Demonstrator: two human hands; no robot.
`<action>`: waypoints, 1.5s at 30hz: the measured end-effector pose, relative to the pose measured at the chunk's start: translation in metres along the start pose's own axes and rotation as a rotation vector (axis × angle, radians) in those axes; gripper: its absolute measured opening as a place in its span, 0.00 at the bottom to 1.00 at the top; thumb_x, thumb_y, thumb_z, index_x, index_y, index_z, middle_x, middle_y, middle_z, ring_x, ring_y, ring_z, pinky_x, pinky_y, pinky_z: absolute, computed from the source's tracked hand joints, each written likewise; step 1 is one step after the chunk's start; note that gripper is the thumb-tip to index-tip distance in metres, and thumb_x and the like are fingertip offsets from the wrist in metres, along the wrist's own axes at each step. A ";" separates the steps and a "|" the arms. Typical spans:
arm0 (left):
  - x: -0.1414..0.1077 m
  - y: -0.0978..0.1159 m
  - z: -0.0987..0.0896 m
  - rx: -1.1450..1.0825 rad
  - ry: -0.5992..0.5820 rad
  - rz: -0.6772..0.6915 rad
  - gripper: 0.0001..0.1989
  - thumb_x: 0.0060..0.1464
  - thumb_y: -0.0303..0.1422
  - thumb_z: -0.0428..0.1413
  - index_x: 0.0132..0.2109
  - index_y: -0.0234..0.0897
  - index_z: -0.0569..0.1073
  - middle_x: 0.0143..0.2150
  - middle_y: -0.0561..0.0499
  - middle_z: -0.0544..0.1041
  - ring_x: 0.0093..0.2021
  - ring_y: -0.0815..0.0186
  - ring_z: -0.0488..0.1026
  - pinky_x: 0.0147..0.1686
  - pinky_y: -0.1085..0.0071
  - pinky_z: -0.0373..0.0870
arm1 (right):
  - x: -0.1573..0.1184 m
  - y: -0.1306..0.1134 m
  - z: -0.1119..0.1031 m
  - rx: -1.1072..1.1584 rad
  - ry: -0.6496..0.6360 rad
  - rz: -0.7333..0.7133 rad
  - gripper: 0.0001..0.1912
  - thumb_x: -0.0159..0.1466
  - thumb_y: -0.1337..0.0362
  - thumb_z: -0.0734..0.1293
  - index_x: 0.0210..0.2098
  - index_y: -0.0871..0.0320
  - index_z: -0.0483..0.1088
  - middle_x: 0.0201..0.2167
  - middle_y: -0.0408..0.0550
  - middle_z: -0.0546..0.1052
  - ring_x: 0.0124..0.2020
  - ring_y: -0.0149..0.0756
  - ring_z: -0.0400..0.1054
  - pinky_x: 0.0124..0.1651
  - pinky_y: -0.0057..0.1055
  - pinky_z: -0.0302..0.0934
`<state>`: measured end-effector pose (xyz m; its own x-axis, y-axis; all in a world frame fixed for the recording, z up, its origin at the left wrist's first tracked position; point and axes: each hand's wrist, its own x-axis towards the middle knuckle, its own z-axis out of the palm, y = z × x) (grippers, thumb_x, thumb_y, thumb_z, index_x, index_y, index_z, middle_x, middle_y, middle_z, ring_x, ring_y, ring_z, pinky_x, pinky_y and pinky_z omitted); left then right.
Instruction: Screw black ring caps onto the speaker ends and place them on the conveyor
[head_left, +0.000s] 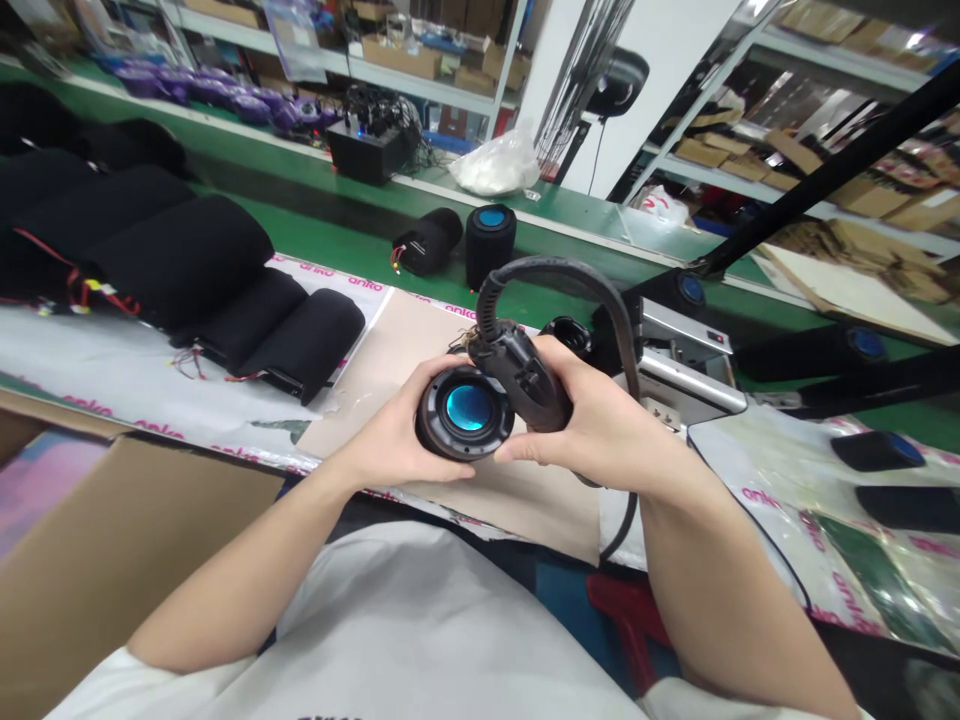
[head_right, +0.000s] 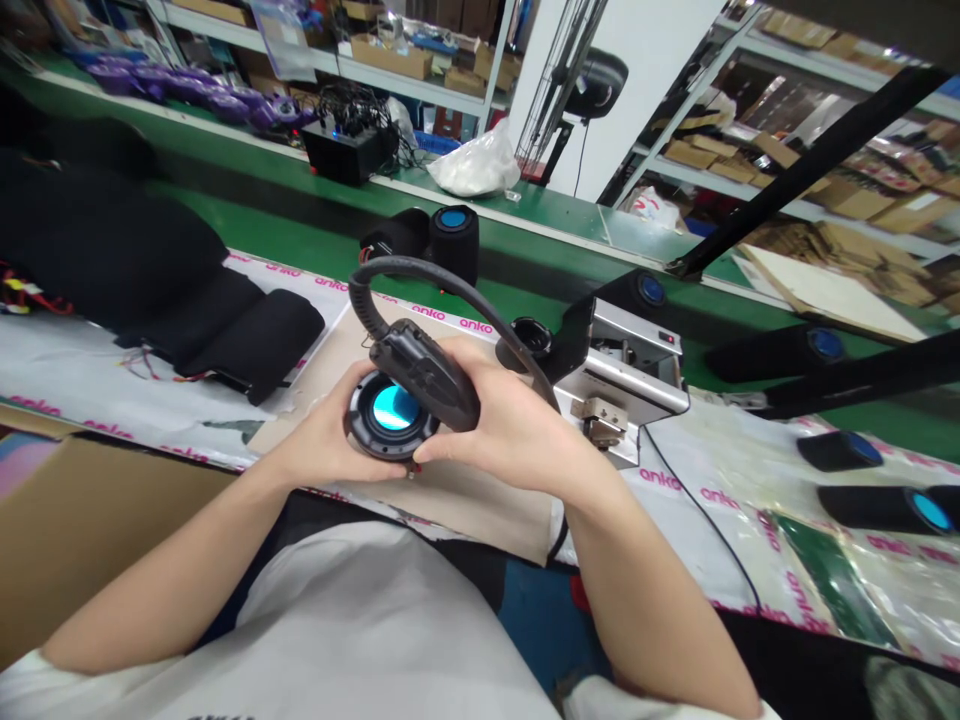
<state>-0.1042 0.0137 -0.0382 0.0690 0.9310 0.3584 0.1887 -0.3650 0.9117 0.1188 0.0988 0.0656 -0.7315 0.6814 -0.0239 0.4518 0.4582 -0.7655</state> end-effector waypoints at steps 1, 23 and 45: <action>0.000 0.000 0.000 0.002 0.008 0.001 0.51 0.40 0.32 0.79 0.68 0.46 0.64 0.70 0.41 0.73 0.70 0.44 0.73 0.71 0.47 0.70 | 0.000 0.000 0.000 -0.009 0.000 -0.004 0.39 0.54 0.57 0.84 0.62 0.43 0.70 0.52 0.43 0.75 0.51 0.45 0.74 0.62 0.46 0.71; -0.004 0.001 0.017 0.006 0.232 0.002 0.44 0.44 0.49 0.76 0.64 0.40 0.71 0.64 0.40 0.79 0.64 0.45 0.79 0.64 0.50 0.77 | -0.002 -0.008 0.006 -0.007 0.037 -0.070 0.33 0.52 0.64 0.85 0.55 0.52 0.75 0.53 0.45 0.78 0.52 0.45 0.76 0.53 0.39 0.75; 0.053 0.004 0.094 0.064 -0.038 0.040 0.42 0.46 0.49 0.74 0.64 0.37 0.74 0.60 0.41 0.80 0.57 0.49 0.80 0.54 0.58 0.80 | -0.063 0.052 -0.062 0.519 1.195 -0.099 0.31 0.58 0.34 0.76 0.32 0.49 0.60 0.21 0.35 0.66 0.20 0.30 0.61 0.23 0.36 0.58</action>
<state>-0.0076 0.0621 -0.0346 0.1146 0.9157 0.3853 0.2470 -0.4019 0.8817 0.2205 0.1150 0.0671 0.2741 0.8633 0.4238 -0.0220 0.4462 -0.8947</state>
